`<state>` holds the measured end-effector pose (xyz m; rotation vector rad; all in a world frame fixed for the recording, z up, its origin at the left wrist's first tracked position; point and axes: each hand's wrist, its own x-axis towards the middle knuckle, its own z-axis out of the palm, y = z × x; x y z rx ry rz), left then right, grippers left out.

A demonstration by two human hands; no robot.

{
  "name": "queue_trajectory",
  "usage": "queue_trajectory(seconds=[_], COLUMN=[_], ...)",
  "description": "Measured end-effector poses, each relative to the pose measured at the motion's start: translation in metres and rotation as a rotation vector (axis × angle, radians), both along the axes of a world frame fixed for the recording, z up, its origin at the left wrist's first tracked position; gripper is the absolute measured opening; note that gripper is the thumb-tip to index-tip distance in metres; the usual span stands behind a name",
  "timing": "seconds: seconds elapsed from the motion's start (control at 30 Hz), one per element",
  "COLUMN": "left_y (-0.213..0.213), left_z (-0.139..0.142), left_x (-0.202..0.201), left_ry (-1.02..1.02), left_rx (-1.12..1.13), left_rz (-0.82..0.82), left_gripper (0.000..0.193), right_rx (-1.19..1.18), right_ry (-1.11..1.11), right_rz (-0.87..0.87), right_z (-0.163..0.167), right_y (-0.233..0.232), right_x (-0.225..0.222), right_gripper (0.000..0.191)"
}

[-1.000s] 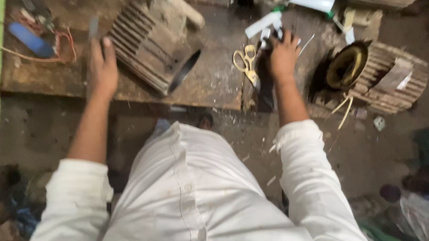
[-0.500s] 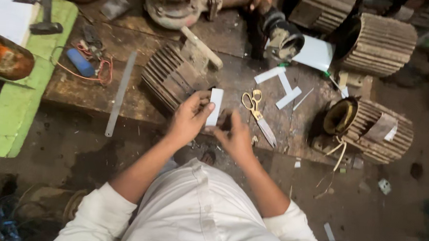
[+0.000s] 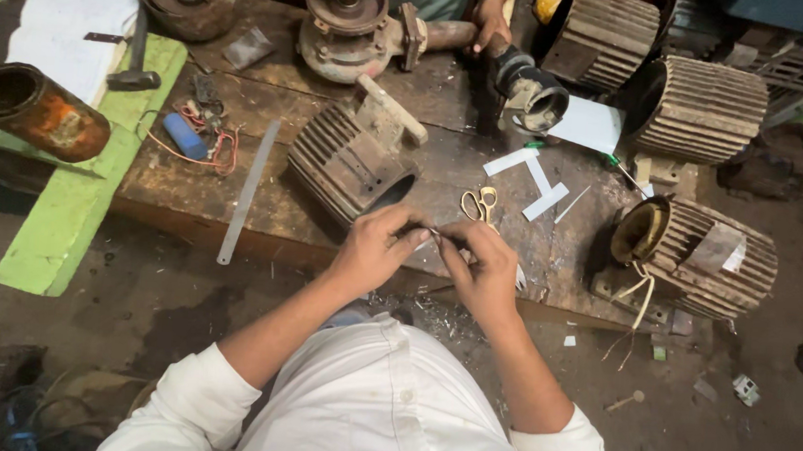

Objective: The person cuts small strips of white insulating material with scissors and inserts them into the slots of a motor casing. They repeat this process for multiple slots, occasionally adjusting the casing position.

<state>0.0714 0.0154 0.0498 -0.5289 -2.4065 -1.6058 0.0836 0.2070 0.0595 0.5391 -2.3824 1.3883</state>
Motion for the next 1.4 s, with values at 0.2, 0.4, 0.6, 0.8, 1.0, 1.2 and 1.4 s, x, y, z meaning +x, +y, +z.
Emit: queue_trajectory(seconds=[0.2,0.4,0.6,0.8,1.0,1.2,1.4], left_y=[-0.012,-0.018,-0.02,-0.036,-0.068,-0.083,-0.088], left_z=[-0.008,-0.034,-0.061,-0.045,-0.014,-0.018,-0.036], left_x=[-0.003,-0.015,-0.029,-0.032,-0.032,-0.033,-0.026], left_ry=[0.076,-0.063,-0.436,-0.24,-0.218,-0.148,-0.145], left_rx=[0.039,0.094,0.632,0.37,0.168,0.218,0.091], left_rz=[-0.029,-0.013,-0.261,-0.147,-0.134,-0.281,-0.377], left_gripper=[0.013,0.015,0.012,0.019,0.021,0.026,0.047], right_rx=[0.003,0.092,-0.224,-0.406,-0.335,-0.359,-0.309], right_ry=[-0.039,-0.02,-0.29,-0.407,-0.474,-0.392,-0.43], right_rz=[0.048,-0.014,-0.136,-0.128,-0.127,-0.033,-0.128], right_z=[0.011,-0.004,-0.042,-0.048,-0.029,-0.035,-0.048], right_y=[-0.017,-0.026,-0.045,-0.055,-0.068,-0.069,-0.077], right_x=[0.004,-0.007,-0.018,-0.019,-0.008,-0.005,0.005], right_gripper=[0.019,0.018,0.009,0.013,0.014,0.01,0.01])
